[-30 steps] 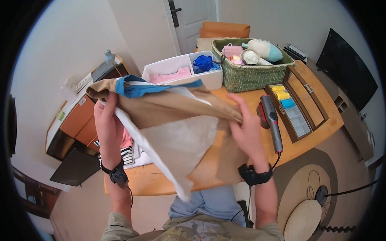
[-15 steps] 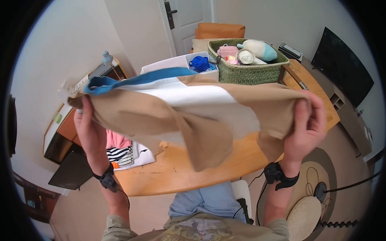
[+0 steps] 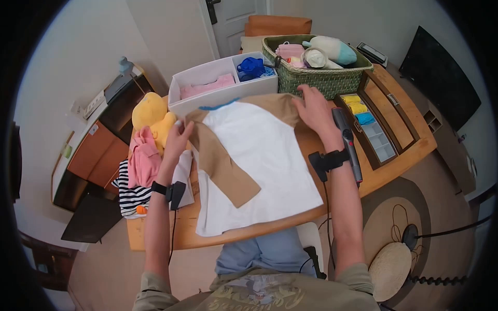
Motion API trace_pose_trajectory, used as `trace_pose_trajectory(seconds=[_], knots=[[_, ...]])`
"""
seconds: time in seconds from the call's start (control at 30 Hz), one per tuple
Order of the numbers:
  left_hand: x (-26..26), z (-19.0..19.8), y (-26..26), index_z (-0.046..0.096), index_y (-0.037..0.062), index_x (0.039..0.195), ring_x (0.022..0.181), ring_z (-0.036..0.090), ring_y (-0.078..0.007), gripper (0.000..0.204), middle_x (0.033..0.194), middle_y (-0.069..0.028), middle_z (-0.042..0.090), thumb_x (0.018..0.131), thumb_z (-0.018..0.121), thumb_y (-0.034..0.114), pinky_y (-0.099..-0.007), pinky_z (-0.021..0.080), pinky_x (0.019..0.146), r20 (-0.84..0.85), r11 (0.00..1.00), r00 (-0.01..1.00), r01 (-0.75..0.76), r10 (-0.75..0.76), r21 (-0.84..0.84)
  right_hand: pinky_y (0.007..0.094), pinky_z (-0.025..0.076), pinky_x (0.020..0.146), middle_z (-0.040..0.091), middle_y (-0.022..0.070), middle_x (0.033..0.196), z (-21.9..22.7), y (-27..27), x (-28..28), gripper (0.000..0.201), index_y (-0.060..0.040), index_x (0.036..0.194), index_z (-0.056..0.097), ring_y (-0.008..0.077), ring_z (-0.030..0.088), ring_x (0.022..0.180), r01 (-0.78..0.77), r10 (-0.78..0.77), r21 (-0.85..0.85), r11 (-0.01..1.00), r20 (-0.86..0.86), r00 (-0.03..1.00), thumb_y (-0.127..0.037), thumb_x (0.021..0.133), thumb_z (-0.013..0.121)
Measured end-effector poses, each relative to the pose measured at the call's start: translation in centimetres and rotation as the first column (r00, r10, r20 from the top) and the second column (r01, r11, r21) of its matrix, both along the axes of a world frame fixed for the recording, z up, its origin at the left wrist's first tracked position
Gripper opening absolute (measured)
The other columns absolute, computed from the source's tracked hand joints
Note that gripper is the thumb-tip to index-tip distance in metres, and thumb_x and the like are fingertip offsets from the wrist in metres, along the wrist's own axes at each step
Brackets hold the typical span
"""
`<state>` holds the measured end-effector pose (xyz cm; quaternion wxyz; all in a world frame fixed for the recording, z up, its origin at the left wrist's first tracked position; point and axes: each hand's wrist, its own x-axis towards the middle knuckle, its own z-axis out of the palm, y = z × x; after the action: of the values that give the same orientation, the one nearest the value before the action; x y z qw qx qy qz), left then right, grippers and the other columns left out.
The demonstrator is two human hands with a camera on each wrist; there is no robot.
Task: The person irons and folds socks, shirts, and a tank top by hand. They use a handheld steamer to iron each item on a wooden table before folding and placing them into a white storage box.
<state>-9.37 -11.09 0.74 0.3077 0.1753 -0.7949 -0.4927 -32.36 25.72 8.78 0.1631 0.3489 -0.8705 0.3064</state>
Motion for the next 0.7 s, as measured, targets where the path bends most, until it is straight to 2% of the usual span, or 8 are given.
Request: trace_pose_trajectory(seconds=[0.03,0.13,0.2,0.3,0.37,0.43,0.57,0.7], knots=[[0.0,-2.3,0.4,0.061,-0.005,0.134,0.081,0.066,-0.0163,0.049,0.091,-0.0067,0.07,0.101,0.071,0.029,-0.0312,0.053,0.074,-0.073,0.999,0.996,0.041,-0.043,-0.024,0.0481,0.05,0.1,0.065,0.0207,0.123,-2.5,-0.1,-0.1,0.042,-0.0016,0.132,0.062,0.0403,0.062,0.116,-0.043,0.046,0.059,0.997,-0.047,0.998,-0.024,0.098,0.068],[2.1,-2.1,2.0,0.051,-0.0027,0.148,0.104,0.07,-0.0255,0.058,0.112,-0.0162,0.07,0.098,0.072,0.018,-0.0331,0.055,0.091,0.279,0.974,0.96,0.04,0.024,-0.223,0.0475,0.048,0.103,0.061,0.0218,0.129,-4.2,-1.4,3.2,0.039,-0.0013,0.13,0.064,0.0415,0.058,0.121,-0.102,0.1,0.076,0.992,0.031,0.995,-0.024,0.098,0.068],[2.2,-3.2,2.1,0.05,-0.0016,0.15,0.117,0.067,-0.0308,0.06,0.126,-0.0219,0.064,0.097,0.072,0.014,-0.0353,0.053,0.101,0.179,0.965,0.984,0.024,0.024,-0.263,0.0477,0.051,0.095,0.065,0.0209,0.12,-5.8,-2.2,3.8,0.034,-0.0007,0.122,0.066,0.0407,0.062,0.114,-0.197,0.198,0.025,0.98,-0.037,0.98,-0.026,0.099,0.068],[2.0,-4.7,1.4,0.051,-0.0013,0.149,0.127,0.062,-0.0359,0.058,0.138,-0.0256,0.058,0.095,0.072,0.011,-0.0381,0.05,0.106,0.064,0.984,0.998,0.039,-0.028,-0.177,0.0478,0.054,0.083,0.069,0.0181,0.108,-3.2,-4.1,7.6,0.034,-0.0002,0.112,0.068,0.0396,0.066,0.102,-0.386,0.281,0.114,0.915,0.508,0.814,-0.031,0.098,0.069],[2.1,-4.9,1.3,0.054,-0.0003,0.146,0.129,0.061,-0.0358,0.055,0.141,-0.0241,0.057,0.096,0.071,0.011,-0.0386,0.049,0.108,0.068,0.979,0.997,0.046,-0.033,-0.2,0.0413,0.054,0.075,0.07,0.0129,0.101,-3.4,-5.3,10.2,0.03,-0.0041,0.107,0.069,0.0326,0.067,0.09,-0.504,0.338,0.193,0.842,0.541,0.77,-0.032,0.098,0.071],[2.7,-3.6,2.3,0.057,0.0021,0.144,0.131,0.061,-0.0332,0.049,0.142,-0.0203,0.059,0.097,0.069,0.012,-0.0379,0.048,0.109,0.145,0.935,0.989,0.039,0.014,-0.352,0.0408,0.053,0.076,0.068,0.0132,0.098,-3.4,-5.5,13.3,0.03,-0.0049,0.101,0.066,0.0322,0.066,0.089,-0.531,0.377,0.289,0.797,0.449,0.81,-0.034,0.097,0.073],[3.0,-2.5,4.1,0.059,-0.0017,0.14,0.135,0.053,-0.0423,0.047,0.143,-0.0242,0.056,0.094,0.067,0.007,-0.0436,0.042,0.115,0.205,0.92,0.976,0.02,0.066,-0.392,0.0415,0.052,0.077,0.064,0.0132,0.092,-6.3,-5.1,16.1,0.031,-0.0071,0.093,0.061,0.0317,0.065,0.087,-0.539,0.52,0.362,0.76,0.159,0.839,-0.035,0.095,0.075],[3.1,-4.2,3.1,0.056,-0.0046,0.142,0.14,0.05,-0.0423,0.048,0.151,-0.0255,0.051,0.096,0.063,0.005,-0.0424,0.04,0.118,0.201,0.884,0.976,0.023,0.08,-0.466,0.0386,0.05,0.074,0.065,0.0132,0.092,-5.1,-5.0,14.8,0.026,-0.0045,0.094,0.058,0.0263,0.065,0.087,-0.593,0.483,0.098,0.799,0.484,0.73,-0.026,0.097,0.072]])
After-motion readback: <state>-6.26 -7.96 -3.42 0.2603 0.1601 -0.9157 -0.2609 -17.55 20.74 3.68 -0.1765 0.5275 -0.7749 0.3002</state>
